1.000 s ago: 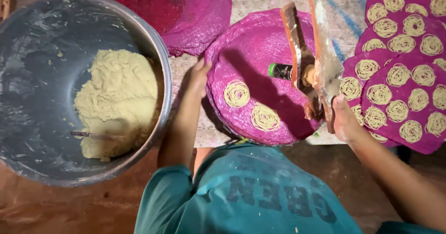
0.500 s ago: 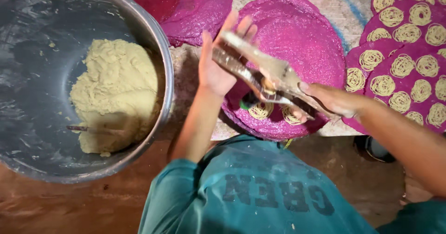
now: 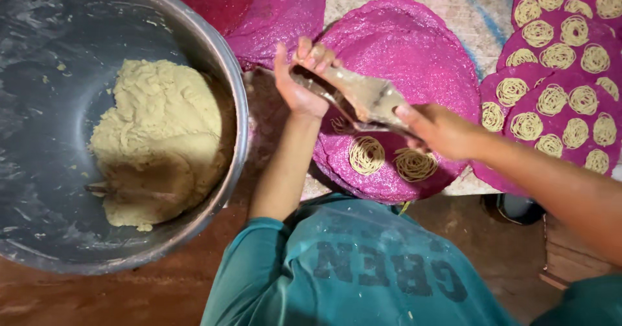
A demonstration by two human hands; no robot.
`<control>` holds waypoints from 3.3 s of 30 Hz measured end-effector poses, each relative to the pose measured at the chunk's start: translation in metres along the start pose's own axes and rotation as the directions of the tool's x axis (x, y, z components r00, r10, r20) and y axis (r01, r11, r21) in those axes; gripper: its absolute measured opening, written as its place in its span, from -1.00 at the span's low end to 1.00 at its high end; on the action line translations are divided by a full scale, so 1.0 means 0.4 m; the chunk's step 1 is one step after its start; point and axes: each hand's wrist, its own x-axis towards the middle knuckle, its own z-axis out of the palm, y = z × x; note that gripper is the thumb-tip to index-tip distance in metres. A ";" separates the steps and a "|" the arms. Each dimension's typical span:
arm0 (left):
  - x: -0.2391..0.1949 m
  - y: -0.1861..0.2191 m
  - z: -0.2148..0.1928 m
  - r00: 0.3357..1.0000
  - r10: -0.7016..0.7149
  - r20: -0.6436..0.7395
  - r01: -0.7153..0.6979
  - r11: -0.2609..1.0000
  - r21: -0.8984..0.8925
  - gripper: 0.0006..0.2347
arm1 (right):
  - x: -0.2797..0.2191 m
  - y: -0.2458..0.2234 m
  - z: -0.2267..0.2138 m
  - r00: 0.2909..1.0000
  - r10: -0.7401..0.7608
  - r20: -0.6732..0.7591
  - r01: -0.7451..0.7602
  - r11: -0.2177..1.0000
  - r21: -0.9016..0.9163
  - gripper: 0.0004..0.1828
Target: The person scoops dough from a metal bowl and uses a manual extruder to form spiral shapes onto pink trays. The person repeatedly fills the extruder, presses the dough through, and arranges the resulting spirals on the trays.
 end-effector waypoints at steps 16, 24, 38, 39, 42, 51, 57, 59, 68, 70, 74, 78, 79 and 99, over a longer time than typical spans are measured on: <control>0.037 -0.027 0.071 0.967 0.101 -0.234 -0.082 0.993 0.089 -0.62 | -0.046 -0.071 -0.057 0.993 -0.008 -0.116 -0.015 0.982 -0.190 -0.27; 0.060 0.057 0.079 0.982 0.109 -0.156 -0.080 0.980 0.182 -0.63 | 0.000 -0.075 0.007 0.980 -0.154 -0.122 0.145 0.986 -0.083 -0.33; -0.055 0.025 0.074 0.859 -0.180 -0.479 0.453 0.704 0.548 -0.50 | -0.002 0.136 -0.024 0.986 -0.151 -0.070 0.162 0.972 0.172 -0.23; -0.085 0.036 0.051 0.851 -0.217 -0.479 0.524 0.423 0.739 -0.43 | 0.000 0.146 -0.023 0.984 -0.161 -0.071 0.172 0.967 0.186 -0.24; -0.151 0.027 -0.060 0.705 -0.257 -0.661 0.708 0.215 0.672 -0.63 | 0.007 0.165 -0.004 0.981 -0.177 -0.086 0.191 0.957 0.217 -0.27; -0.145 -0.005 -0.130 0.761 -0.312 -0.569 0.573 -0.089 0.815 -0.49 | 0.063 0.219 0.010 0.934 -0.156 -0.321 0.235 0.945 0.225 -0.27; -0.068 0.005 0.091 0.971 -0.236 -0.041 -0.139 -0.695 0.705 -0.51 | 0.031 0.212 -0.037 0.922 -0.210 -0.326 0.329 0.868 0.372 -0.25; -0.052 0.002 0.170 0.877 -0.309 0.367 -0.477 -0.644 0.598 -0.45 | -0.029 0.159 -0.052 0.919 -0.279 -0.280 0.382 0.804 0.455 -0.30; -0.264 -0.094 0.500 0.617 -0.665 -0.420 0.020 -0.520 0.854 -0.75 | -0.293 -0.159 -0.154 -0.018 -0.996 0.091 0.656 -0.080 -0.751 -0.05; -0.287 -0.047 0.537 0.480 -0.814 -0.326 -0.156 -0.445 0.882 -0.79 | -0.309 -0.168 -0.120 0.026 -0.945 0.326 0.825 -0.164 -0.541 -0.28; -0.415 0.027 0.596 0.526 -0.749 -0.402 -0.096 -0.522 0.848 -0.81 | -0.327 -0.128 0.004 0.281 -0.849 0.448 0.942 0.333 0.039 -0.52; -0.475 0.158 0.620 0.650 -0.445 -0.616 0.313 -0.582 0.750 -0.78 | -0.332 -0.131 0.099 0.290 -0.852 0.436 0.873 0.422 0.245 -0.55; -0.470 0.193 0.617 0.715 -0.439 -0.544 0.307 -0.502 0.809 -0.78 | -0.331 -0.148 0.096 0.266 -0.878 0.399 0.877 0.392 0.278 -0.56; -0.673 0.984 0.318 0.930 0.365 -0.039 0.021 0.052 0.998 -0.77 | 0.115 -0.824 0.485 0.183 -0.981 0.068 0.678 0.076 -0.731 -0.53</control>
